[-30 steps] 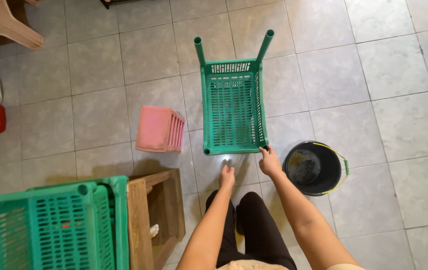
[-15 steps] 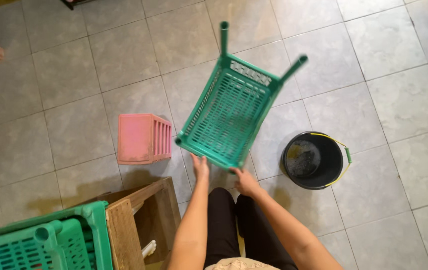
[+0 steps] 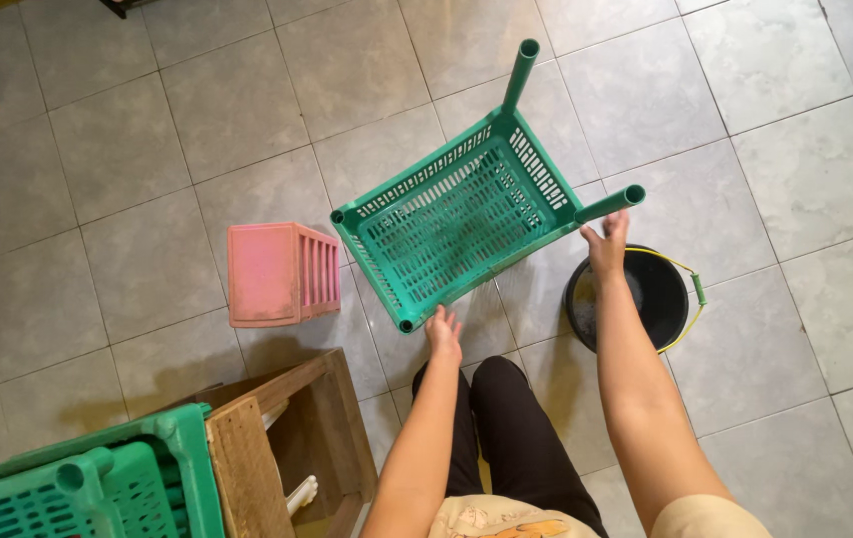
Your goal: The person assembles green plastic baskets by inserting cylindrical legs into the basket frame. They handle multiple baskets, placing some on a wooden stool and others on the floor, while repeatedly inserting and adjusting the legs.
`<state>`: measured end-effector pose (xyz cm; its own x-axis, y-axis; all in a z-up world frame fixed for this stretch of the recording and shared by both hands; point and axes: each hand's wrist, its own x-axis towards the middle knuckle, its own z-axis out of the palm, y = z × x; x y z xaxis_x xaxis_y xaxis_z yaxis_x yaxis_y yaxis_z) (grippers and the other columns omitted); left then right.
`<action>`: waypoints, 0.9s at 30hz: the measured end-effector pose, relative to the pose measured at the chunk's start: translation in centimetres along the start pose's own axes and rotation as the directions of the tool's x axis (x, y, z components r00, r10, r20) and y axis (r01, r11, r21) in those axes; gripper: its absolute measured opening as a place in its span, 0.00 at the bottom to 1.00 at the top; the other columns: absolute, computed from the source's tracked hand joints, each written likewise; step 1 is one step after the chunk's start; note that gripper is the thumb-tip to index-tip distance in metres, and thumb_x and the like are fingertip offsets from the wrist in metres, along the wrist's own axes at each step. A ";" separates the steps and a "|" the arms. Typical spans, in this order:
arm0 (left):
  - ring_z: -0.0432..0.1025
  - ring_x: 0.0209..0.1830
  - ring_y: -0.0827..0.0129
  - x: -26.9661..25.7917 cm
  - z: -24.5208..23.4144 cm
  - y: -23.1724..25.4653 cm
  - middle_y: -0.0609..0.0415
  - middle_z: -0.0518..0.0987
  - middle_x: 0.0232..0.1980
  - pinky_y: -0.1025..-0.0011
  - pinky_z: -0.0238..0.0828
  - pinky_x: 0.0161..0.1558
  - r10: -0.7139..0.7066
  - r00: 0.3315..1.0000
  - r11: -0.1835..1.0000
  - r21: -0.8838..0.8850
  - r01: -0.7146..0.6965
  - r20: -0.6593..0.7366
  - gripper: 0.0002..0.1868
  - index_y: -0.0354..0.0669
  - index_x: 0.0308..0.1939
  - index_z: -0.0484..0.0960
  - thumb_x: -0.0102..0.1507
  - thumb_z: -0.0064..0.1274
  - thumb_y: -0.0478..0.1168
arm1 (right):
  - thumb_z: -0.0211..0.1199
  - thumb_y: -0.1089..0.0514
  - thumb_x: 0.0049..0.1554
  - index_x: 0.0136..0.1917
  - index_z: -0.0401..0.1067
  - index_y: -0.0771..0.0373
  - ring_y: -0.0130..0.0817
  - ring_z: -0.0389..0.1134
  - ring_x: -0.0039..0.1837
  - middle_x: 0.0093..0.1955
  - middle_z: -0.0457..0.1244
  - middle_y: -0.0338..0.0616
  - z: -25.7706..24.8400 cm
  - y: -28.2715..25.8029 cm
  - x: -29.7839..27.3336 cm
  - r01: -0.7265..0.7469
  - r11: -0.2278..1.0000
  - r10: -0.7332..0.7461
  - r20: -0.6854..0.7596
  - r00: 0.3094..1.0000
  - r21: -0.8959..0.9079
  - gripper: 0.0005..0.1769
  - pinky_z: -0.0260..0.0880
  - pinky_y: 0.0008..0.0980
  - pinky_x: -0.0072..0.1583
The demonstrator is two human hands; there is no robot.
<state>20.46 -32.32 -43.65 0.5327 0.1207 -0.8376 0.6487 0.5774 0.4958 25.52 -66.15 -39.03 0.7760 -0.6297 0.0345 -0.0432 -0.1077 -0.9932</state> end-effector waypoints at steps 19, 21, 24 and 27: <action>0.74 0.51 0.61 2.5 -1.1 -1.0 0.43 0.81 0.52 0.62 0.69 0.53 0.398 0.852 0.565 0.640 -0.521 0.342 0.27 0.32 0.60 0.74 0.61 0.61 0.43 | 0.65 0.65 0.43 0.59 0.71 0.58 0.56 0.67 0.57 0.56 0.64 0.57 8.9 -6.7 -23.6 0.133 0.891 0.140 0.541 0.829 -0.435 0.28 0.70 0.45 0.54; 0.77 0.45 0.64 2.1 -2.3 -1.0 0.47 0.84 0.47 0.65 0.72 0.49 0.243 0.954 0.701 0.648 -0.297 0.174 0.22 0.33 0.55 0.80 0.64 0.58 0.47 | 0.63 0.66 0.51 0.61 0.72 0.56 0.58 0.67 0.58 0.56 0.65 0.56 10.2 -7.2 -24.2 0.240 0.868 0.094 0.619 0.779 -0.435 0.24 0.70 0.46 0.57; 0.76 0.38 0.66 1.9 -3.6 0.4 0.48 0.85 0.42 0.67 0.73 0.41 0.144 0.982 0.761 0.621 -0.188 0.122 0.21 0.32 0.49 0.86 0.65 0.60 0.48 | 0.61 0.68 0.51 0.60 0.72 0.56 0.57 0.68 0.57 0.54 0.66 0.53 11.5 -8.3 -23.2 0.430 0.813 -0.030 0.710 0.704 -0.393 0.23 0.70 0.49 0.58; 0.76 0.36 0.66 1.8 -3.8 2.1 0.49 0.85 0.40 0.66 0.75 0.38 0.061 0.991 0.835 0.538 -0.116 0.119 0.20 0.33 0.49 0.87 0.64 0.62 0.47 | 0.62 0.64 0.53 0.60 0.70 0.58 0.57 0.70 0.55 0.60 0.67 0.53 12.4 -10.2 -23.1 0.420 0.843 -0.028 0.752 0.658 -0.336 0.20 0.71 0.50 0.53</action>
<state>20.71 -27.79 -44.94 0.6323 0.0587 -0.7725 0.7721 0.0339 0.6346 15.85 -40.91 -31.07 0.9854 0.1671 -0.0333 0.0776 -0.6140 -0.7855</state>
